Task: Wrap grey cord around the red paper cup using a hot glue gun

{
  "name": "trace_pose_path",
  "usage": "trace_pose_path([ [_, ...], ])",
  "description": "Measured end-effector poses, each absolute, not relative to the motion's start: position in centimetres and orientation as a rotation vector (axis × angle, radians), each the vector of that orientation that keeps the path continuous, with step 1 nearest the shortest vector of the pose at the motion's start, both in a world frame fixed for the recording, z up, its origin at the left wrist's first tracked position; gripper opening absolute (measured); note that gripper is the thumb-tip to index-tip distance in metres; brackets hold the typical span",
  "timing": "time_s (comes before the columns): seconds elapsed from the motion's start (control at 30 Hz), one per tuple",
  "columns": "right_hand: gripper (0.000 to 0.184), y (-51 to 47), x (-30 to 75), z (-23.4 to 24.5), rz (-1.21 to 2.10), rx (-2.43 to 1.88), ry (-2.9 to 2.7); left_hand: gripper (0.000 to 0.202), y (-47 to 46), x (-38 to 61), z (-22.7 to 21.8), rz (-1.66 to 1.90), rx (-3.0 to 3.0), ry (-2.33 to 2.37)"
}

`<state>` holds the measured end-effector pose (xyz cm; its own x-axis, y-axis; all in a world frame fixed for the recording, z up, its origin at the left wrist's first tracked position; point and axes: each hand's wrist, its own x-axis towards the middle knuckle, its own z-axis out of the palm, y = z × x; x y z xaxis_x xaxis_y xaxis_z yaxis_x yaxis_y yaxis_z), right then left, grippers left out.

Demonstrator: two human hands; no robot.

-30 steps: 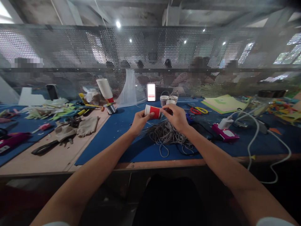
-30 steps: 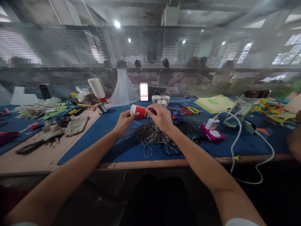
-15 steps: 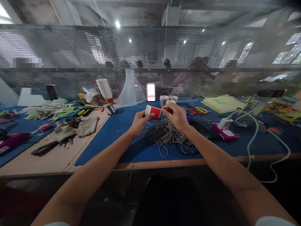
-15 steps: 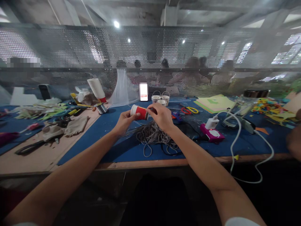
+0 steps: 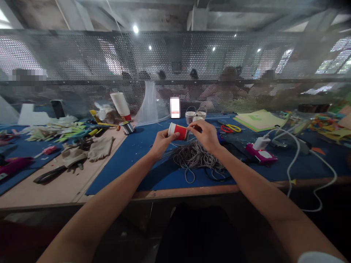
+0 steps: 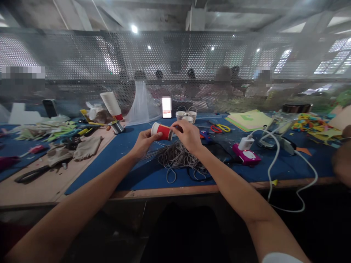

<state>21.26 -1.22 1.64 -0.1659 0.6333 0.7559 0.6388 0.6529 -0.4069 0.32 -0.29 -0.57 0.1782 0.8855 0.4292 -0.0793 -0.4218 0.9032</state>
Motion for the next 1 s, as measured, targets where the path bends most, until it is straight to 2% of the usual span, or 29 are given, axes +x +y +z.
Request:
trace_pose_path([
  [1.0,0.008,-0.63,21.48,1.48,-0.081,-0.921,-1.818,0.036,-0.32,0.08,-0.54,1.31,1.542,0.754],
])
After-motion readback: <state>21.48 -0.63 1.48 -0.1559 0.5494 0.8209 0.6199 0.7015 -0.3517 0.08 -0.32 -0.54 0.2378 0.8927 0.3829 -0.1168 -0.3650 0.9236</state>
